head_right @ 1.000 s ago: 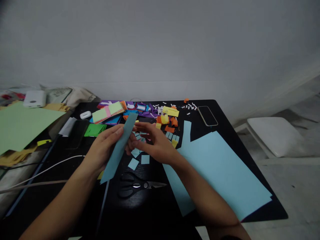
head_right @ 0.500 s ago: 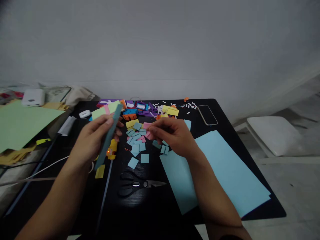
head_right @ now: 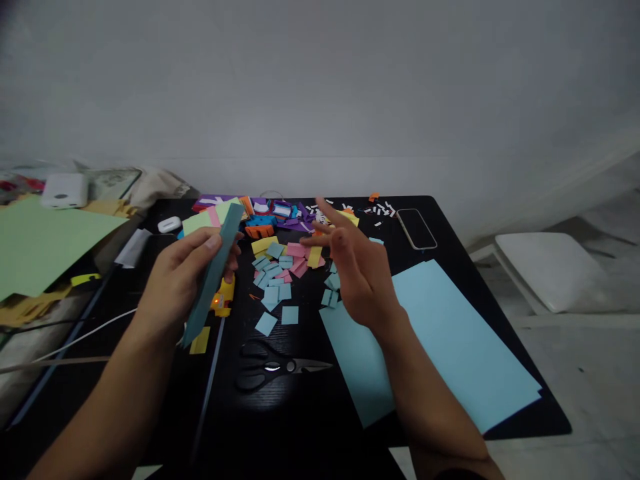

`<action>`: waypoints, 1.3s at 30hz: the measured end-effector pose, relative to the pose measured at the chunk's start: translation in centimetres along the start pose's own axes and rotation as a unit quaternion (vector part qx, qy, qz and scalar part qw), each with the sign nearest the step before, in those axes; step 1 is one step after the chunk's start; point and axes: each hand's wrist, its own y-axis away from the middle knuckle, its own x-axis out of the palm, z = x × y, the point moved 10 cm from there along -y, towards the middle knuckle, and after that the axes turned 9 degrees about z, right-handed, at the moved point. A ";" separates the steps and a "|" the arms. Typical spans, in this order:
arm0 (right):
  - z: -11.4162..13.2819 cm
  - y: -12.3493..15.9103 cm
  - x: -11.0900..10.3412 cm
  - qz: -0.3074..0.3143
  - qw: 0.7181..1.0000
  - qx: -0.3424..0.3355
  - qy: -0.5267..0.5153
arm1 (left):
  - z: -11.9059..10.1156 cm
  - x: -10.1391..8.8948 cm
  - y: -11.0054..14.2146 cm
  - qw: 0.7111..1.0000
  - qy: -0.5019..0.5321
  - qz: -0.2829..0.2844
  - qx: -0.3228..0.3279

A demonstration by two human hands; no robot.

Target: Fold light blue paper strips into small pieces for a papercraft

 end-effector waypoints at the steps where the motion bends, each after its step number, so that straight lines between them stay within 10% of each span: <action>1: -0.1 0.0 -0.1 -0.009 1.000 0.002 0.010 | 0.1 0.2 0.0 1.000 -0.001 0.002 -0.001; 12: -5.0 0.5 5.5 0.006 0.975 0.114 -0.191 | 2.1 5.7 0.7 0.991 -0.060 0.117 -0.025; 39: -5.3 0.5 5.4 -0.013 0.967 0.138 -0.212 | 2.6 6.1 1.1 0.986 -0.053 0.144 -0.058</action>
